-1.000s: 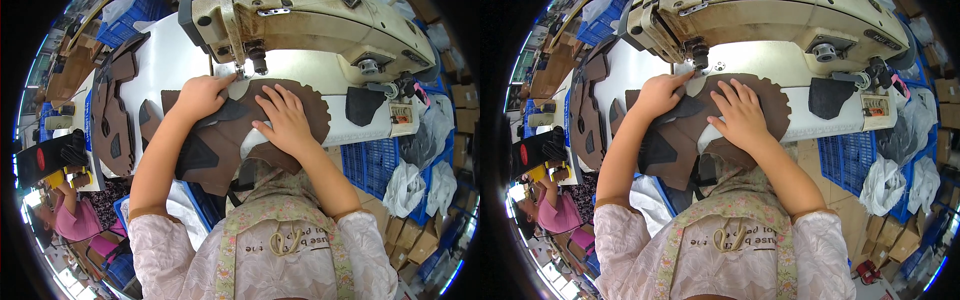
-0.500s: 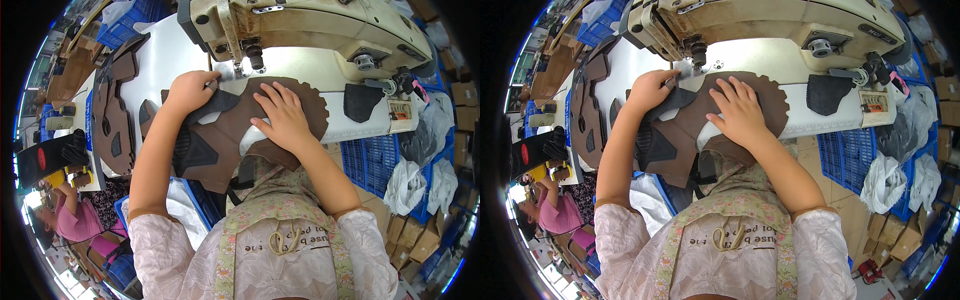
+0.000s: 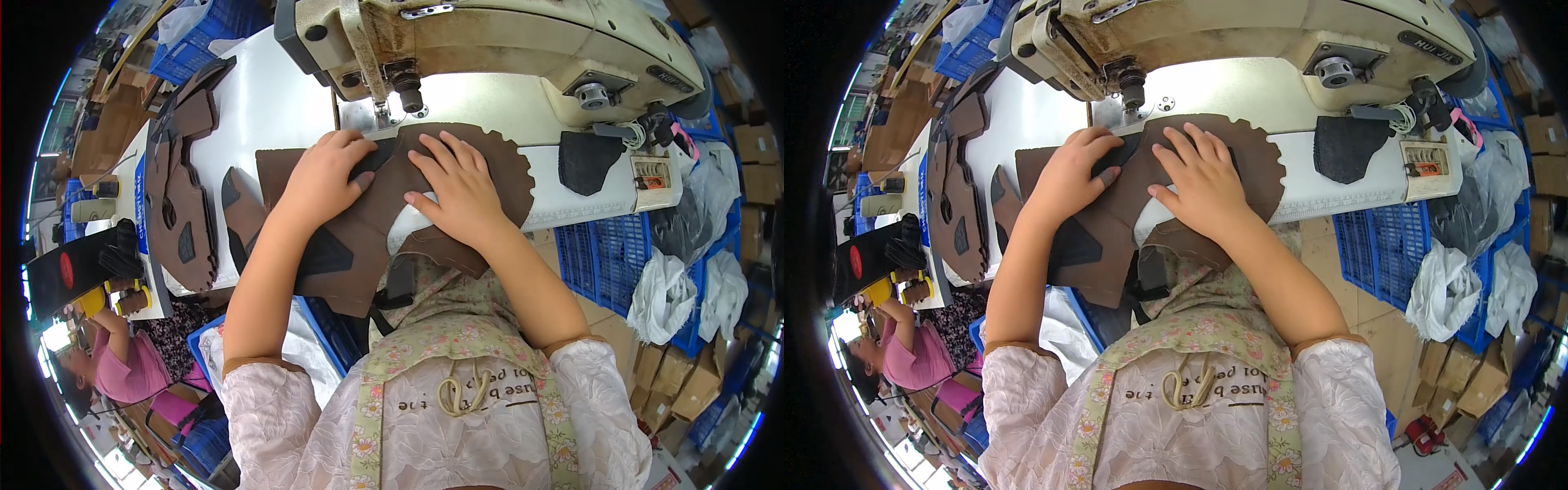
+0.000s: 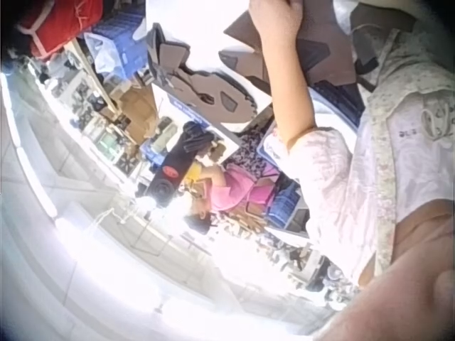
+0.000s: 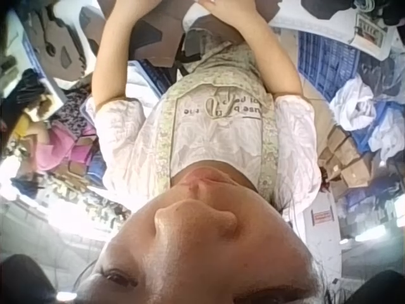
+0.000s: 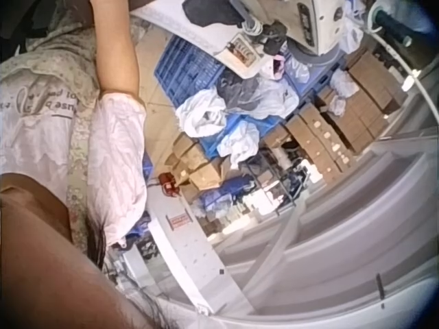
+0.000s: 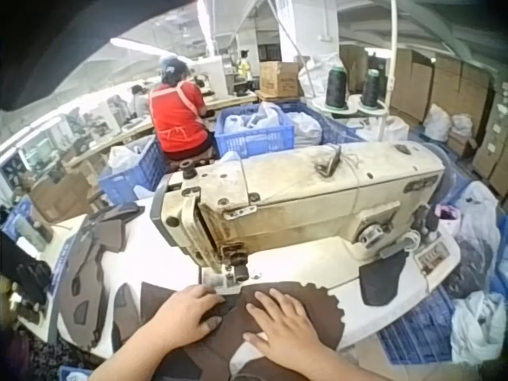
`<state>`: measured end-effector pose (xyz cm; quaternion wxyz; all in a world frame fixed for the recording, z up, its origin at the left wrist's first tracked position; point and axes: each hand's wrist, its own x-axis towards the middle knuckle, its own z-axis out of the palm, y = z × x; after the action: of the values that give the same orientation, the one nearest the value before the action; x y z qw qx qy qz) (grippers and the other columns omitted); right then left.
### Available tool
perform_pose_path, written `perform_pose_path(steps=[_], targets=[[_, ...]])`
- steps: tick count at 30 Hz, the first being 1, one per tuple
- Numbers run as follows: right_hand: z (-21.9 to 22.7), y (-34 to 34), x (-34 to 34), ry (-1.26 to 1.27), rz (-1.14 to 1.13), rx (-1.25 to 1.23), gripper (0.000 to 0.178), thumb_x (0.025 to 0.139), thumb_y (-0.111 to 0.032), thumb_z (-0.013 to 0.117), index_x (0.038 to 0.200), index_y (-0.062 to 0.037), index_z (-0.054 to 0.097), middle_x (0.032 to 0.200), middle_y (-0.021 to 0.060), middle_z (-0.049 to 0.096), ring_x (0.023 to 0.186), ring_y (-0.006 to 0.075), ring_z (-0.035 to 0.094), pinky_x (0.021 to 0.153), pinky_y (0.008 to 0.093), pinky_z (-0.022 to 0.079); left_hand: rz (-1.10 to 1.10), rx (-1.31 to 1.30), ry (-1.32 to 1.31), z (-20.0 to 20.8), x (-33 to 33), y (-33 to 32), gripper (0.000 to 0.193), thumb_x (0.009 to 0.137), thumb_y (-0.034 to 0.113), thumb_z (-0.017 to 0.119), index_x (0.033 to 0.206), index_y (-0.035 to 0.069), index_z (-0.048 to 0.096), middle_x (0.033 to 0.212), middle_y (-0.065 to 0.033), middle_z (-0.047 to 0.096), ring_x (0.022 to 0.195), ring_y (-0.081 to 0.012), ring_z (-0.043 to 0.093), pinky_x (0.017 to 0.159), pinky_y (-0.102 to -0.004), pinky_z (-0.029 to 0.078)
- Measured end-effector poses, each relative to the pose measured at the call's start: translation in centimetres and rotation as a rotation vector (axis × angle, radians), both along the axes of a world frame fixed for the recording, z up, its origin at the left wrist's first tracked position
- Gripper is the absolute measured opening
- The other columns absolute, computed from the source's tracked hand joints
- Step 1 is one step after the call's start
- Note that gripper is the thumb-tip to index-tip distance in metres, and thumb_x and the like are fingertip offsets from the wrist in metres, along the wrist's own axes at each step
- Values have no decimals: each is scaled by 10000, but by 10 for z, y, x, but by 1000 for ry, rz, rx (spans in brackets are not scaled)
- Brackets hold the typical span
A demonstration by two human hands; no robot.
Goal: Sewing leather shoe upper components using an industrial sewing machine.
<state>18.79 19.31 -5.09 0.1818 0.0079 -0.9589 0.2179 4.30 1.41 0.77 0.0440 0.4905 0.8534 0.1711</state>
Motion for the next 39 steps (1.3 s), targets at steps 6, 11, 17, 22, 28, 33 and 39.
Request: perform_pose_path(steps=[6, 11, 17, 22, 28, 33, 39], targets=[[3, -2, 0, -8, -7, 17, 532, 828, -395, 670, 1247, -76, 588, 1382, 139, 492, 1316, 358, 398, 1090, 501, 298, -39, 59, 13, -14, -7, -3, 335, 829, 132, 687, 1161, 87, 683, 1197, -126, 594, 1142, -327, 538, 979, -413, 440], [1, -1, -1, 4, -1, 17, 534, 821, -390, 677, 1244, -75, 589, 1377, 137, 498, 1311, 356, 404, 1085, 502, 306, -74, 86, 52, -22, -10, -3, 317, 847, 129, 668, 1161, 110, 700, 1200, -117, 591, 1125, -318, 537, 974, -405, 436], [4, 0, -1, -11, -6, 24, 532, 817, -378, 684, 1243, -73, 591, 1377, 138, 500, 1312, 353, 406, 1086, 502, 305, -79, 121, 44, -25, -11, -4, 323, 843, 122, 661, 1164, 115, 700, 1218, -110, 585, 1138, -317, 531, 982, -406, 424], [4, -1, -2, -20, -1, 19, 532, 820, -387, 678, 1243, -75, 593, 1381, 131, 504, 1313, 347, 407, 1088, 498, 303, -79, 120, 58, -26, -11, -6, 327, 842, 123, 662, 1167, 118, 698, 1223, -105, 583, 1154, -311, 525, 992, -407, 418], [3, 3, -9, -9, 29, 9, 526, 827, -402, 669, 1237, -80, 600, 1380, 125, 510, 1313, 337, 414, 1087, 486, 308, -56, 124, 97, -31, -12, -10, 330, 842, 125, 661, 1170, 118, 695, 1220, -106, 586, 1152, -310, 526, 993, -409, 418], [1, 10, -21, 8, 81, 22, 520, 831, -417, 666, 1229, -88, 609, 1382, 114, 512, 1314, 327, 417, 1088, 481, 309, -20, 129, 111, -32, -14, -11, 326, 845, 129, 658, 1169, 122, 696, 1218, -109, 589, 1149, -310, 529, 990, -409, 422], [-1, 16, -35, 11, 112, 27, 515, 833, -436, 659, 1228, -109, 615, 1388, 89, 512, 1323, 302, 409, 1094, 475, 304, 12, 139, 139, -37, -22, -10, 320, 849, 129, 653, 1166, 129, 697, 1212, -107, 592, 1154, -309, 530, 984, -411, 429]])
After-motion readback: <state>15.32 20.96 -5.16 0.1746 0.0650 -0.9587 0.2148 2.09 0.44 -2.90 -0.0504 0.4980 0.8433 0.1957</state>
